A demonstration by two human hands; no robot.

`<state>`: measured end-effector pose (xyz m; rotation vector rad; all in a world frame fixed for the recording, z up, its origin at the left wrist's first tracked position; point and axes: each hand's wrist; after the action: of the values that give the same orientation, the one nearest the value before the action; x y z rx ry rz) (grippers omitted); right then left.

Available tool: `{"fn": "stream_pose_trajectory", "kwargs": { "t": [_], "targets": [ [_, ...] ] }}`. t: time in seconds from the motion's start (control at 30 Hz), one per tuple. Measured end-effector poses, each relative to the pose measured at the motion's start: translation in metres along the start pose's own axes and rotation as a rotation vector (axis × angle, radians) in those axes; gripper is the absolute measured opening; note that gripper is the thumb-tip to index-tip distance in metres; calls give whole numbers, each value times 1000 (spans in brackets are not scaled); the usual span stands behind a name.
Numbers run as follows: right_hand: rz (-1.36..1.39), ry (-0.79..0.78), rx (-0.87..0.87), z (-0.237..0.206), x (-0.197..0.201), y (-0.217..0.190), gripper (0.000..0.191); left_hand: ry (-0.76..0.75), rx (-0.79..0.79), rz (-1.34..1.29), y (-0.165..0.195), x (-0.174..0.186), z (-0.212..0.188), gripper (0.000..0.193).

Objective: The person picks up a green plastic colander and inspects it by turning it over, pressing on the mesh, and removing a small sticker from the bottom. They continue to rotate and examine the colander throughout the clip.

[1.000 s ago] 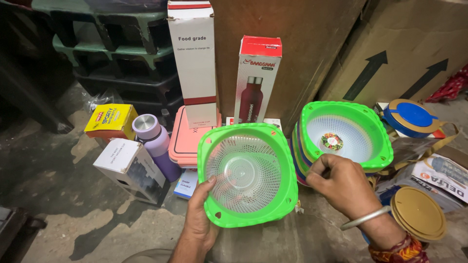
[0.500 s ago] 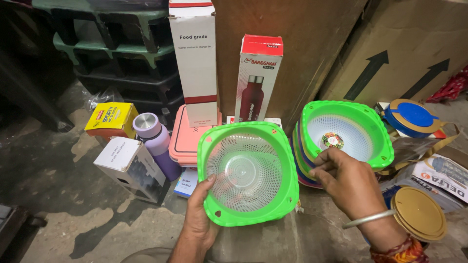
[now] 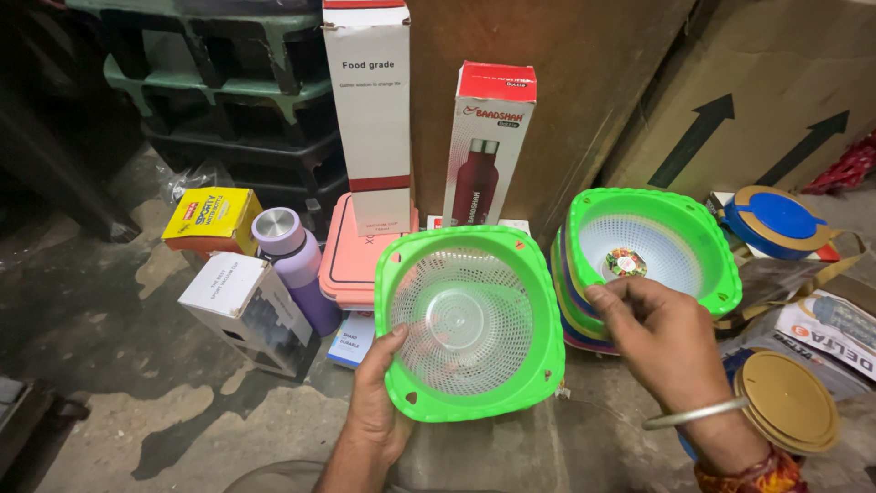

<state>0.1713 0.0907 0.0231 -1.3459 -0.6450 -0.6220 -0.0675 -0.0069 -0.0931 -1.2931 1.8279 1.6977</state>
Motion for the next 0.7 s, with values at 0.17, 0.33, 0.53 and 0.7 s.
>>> {"fn": "stream_pose_trajectory", "kwargs": {
  "t": [0.17,0.33,0.53,0.7],
  "targets": [
    [60,-74,549,-27,-28,1,29,-22,-3,2,-2,-2,1,61],
    [-41,-497,828,-77,-103,14,80,-139,-46,39,-4,-7,-5,64],
    [-410,-423,960,-55,-101,45,41,-133,-48,123,16,-4,-7,67],
    [-519,-311,986,-40,-74,42,32,-181,-59,-14,13,-16,-9,68]
  ]
}}
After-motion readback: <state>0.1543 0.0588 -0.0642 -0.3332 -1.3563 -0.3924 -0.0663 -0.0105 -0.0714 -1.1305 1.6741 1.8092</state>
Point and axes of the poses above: each hand's wrist, its own z-axis towards the middle knuckle, its own x-axis out of the back of the hand, y = z × x, and after that the axes turned 6 degrees about -x, right-handed
